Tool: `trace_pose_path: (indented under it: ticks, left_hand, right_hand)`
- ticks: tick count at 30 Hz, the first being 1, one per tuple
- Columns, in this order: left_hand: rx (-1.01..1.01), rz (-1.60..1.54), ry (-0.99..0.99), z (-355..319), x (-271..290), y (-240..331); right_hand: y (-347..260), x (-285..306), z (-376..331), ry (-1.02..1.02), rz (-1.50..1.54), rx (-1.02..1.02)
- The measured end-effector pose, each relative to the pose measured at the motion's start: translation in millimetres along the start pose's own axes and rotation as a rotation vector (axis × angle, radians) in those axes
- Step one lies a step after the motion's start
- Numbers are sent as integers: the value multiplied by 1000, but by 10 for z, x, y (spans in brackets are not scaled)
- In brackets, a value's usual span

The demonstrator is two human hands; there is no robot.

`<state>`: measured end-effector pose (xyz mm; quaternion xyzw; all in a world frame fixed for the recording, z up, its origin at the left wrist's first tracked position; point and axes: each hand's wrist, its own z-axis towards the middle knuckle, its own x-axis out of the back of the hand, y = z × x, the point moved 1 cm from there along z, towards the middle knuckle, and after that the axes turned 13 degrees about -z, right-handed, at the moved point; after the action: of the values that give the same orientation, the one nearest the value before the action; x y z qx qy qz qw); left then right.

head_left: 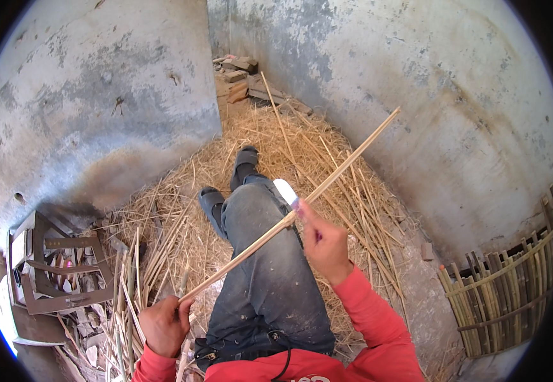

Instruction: The person shaves a bamboo strip using a knife, removing outer layers and smoothing the surface while sitting on a straw-covered floor.

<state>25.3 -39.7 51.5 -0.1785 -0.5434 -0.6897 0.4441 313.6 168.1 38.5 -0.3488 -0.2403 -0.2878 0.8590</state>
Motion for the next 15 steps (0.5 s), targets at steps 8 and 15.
trace_pose_path:
  ticks: [8, 15]
  left_hand:
    - [24, -4, -5, 1, -23, -32]
    - [137, -151, -121, -65, 10, -221]
  right_hand:
    - [-53, -43, -86, -83, 109, -202]
    - [-146, 138, -11, -304, 736, -417]
